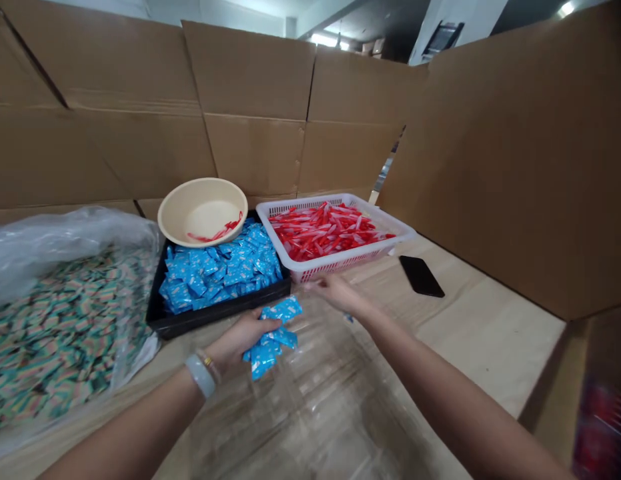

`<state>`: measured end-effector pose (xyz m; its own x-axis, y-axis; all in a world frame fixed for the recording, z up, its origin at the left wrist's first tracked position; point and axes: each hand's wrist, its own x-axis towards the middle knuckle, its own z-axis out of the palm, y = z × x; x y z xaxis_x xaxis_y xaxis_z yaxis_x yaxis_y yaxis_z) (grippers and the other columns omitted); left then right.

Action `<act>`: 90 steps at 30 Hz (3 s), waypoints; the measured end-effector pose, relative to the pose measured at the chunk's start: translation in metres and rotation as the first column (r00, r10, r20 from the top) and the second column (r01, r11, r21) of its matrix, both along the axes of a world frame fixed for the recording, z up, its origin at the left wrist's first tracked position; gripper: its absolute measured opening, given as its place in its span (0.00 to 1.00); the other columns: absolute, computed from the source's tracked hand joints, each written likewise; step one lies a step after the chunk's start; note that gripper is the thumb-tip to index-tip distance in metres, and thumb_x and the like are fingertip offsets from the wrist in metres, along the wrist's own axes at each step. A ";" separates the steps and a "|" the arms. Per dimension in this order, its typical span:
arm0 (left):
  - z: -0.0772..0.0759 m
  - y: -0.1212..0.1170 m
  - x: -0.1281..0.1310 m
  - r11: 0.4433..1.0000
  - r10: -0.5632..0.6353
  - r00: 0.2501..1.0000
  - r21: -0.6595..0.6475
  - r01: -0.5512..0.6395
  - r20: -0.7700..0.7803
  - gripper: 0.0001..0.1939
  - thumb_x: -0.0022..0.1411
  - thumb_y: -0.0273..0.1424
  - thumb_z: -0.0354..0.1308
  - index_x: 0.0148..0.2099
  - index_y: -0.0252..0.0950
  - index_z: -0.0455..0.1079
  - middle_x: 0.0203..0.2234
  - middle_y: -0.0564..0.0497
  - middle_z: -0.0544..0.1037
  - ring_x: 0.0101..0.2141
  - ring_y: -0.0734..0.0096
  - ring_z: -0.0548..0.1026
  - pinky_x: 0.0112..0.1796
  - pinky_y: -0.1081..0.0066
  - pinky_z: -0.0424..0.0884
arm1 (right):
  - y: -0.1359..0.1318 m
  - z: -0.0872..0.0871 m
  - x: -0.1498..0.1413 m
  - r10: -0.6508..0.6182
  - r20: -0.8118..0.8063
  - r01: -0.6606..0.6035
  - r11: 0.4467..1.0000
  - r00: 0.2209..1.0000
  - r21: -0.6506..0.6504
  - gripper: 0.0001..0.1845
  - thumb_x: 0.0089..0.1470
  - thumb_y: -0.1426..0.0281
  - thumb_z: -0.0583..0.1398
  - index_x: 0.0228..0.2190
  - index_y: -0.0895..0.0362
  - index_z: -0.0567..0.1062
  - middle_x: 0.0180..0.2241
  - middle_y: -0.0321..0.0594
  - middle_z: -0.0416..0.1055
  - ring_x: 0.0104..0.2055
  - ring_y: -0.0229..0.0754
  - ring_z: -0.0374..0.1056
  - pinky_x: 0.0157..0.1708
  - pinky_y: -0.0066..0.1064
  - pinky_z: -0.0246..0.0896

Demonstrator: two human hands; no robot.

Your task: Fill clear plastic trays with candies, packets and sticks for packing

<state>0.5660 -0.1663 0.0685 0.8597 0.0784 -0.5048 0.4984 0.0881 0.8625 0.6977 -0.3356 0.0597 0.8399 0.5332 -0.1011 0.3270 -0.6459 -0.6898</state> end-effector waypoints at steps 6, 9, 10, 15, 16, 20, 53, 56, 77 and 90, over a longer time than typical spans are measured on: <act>0.005 0.019 0.000 0.994 0.109 0.990 -0.013 -0.108 0.088 0.12 0.43 0.32 0.63 0.30 0.32 0.65 0.19 0.52 0.74 0.19 0.72 0.71 0.22 0.74 0.68 | 0.032 -0.023 -0.022 -0.026 -0.020 0.028 0.996 0.999 0.086 0.04 0.45 0.72 0.57 0.27 0.59 0.70 0.21 0.32 0.66 0.24 0.33 0.61 0.25 0.23 0.55; 0.004 0.040 -0.020 0.957 0.248 0.969 -0.160 -0.243 0.012 0.10 0.44 0.28 0.61 0.30 0.33 0.64 0.21 0.52 0.74 0.21 0.73 0.72 0.25 0.73 0.69 | 0.043 -0.024 -0.023 -0.059 0.054 0.056 0.997 0.997 0.057 0.05 0.40 0.76 0.60 0.25 0.59 0.70 0.26 0.37 0.68 0.31 0.39 0.64 0.31 0.27 0.55; 0.003 0.045 -0.028 0.939 0.276 0.961 -0.206 -0.275 -0.023 0.09 0.45 0.26 0.60 0.31 0.34 0.64 0.22 0.53 0.74 0.22 0.73 0.72 0.26 0.72 0.69 | 0.047 -0.022 -0.027 -0.066 0.082 0.062 0.997 0.994 0.044 0.07 0.37 0.77 0.61 0.25 0.58 0.70 0.28 0.39 0.69 0.34 0.41 0.64 0.33 0.28 0.54; -0.005 0.053 -0.066 0.930 0.324 0.944 -0.203 -0.305 0.067 0.13 0.45 0.26 0.60 0.36 0.35 0.64 0.23 0.54 0.72 0.22 0.75 0.71 0.25 0.75 0.68 | 0.074 -0.017 -0.077 0.002 0.085 -0.018 0.982 0.996 0.188 0.07 0.45 0.69 0.58 0.28 0.58 0.69 0.30 0.41 0.69 0.34 0.41 0.63 0.33 0.29 0.54; -0.006 0.054 -0.073 0.935 0.327 0.939 -0.181 -0.304 0.112 0.13 0.45 0.27 0.61 0.36 0.34 0.64 0.23 0.54 0.72 0.22 0.75 0.71 0.25 0.76 0.67 | 0.079 -0.018 -0.087 0.079 -0.010 -0.074 0.965 0.997 0.253 0.07 0.46 0.67 0.56 0.26 0.58 0.69 0.26 0.38 0.68 0.30 0.39 0.63 0.30 0.27 0.55; -0.010 0.070 -0.099 0.910 0.403 0.910 -0.153 -0.386 0.103 0.15 0.45 0.26 0.60 0.38 0.34 0.64 0.24 0.53 0.72 0.21 0.76 0.70 0.23 0.77 0.66 | 0.091 -0.024 -0.105 0.049 -0.380 0.096 0.931 0.924 0.353 0.08 0.43 0.67 0.57 0.21 0.57 0.63 0.14 0.28 0.59 0.15 0.30 0.54 0.18 0.22 0.50; 0.000 0.123 -0.306 0.783 0.586 0.804 0.180 -0.595 0.106 0.16 0.42 0.27 0.56 0.38 0.33 0.65 0.18 0.56 0.70 0.19 0.75 0.67 0.20 0.78 0.61 | 0.086 0.006 -0.197 0.138 -0.259 -0.115 0.988 0.956 0.102 0.06 0.42 0.70 0.54 0.22 0.59 0.70 0.14 0.28 0.55 0.17 0.31 0.49 0.18 0.24 0.42; 0.002 0.105 -0.328 0.785 0.572 0.810 0.198 -0.587 0.133 0.27 0.43 0.27 0.56 0.49 0.38 0.59 0.19 0.57 0.70 0.22 0.72 0.70 0.22 0.75 0.64 | 0.084 0.009 -0.187 0.238 -0.239 -0.229 0.971 0.942 0.065 0.03 0.37 0.73 0.57 0.22 0.59 0.68 0.15 0.28 0.57 0.18 0.31 0.52 0.19 0.23 0.45; 0.013 0.092 -0.291 0.657 0.532 0.781 0.423 -0.624 0.327 0.16 0.47 0.37 0.55 0.39 0.36 0.63 0.22 0.53 0.69 0.25 0.68 0.69 0.26 0.73 0.61 | 0.114 0.013 -0.283 0.190 -0.076 -0.186 0.981 0.979 0.057 0.11 0.46 0.64 0.58 0.32 0.57 0.68 0.27 0.38 0.67 0.28 0.36 0.63 0.26 0.25 0.53; 0.003 0.017 -0.268 0.994 0.103 0.986 0.008 -0.105 0.130 0.09 0.46 0.32 0.55 0.31 0.33 0.67 0.17 0.56 0.66 0.17 0.78 0.63 0.18 0.77 0.60 | 0.036 0.001 -0.323 0.004 -0.294 0.125 0.899 0.956 0.419 0.12 0.45 0.60 0.54 0.20 0.55 0.62 0.18 0.31 0.60 0.22 0.34 0.56 0.23 0.26 0.51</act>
<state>0.2978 -0.1495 0.0712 0.9044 0.1777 -0.3879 0.3711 0.1207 0.9207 0.3746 -0.2994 0.0607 0.8426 0.5272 -0.1102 0.0484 -0.2778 -0.9594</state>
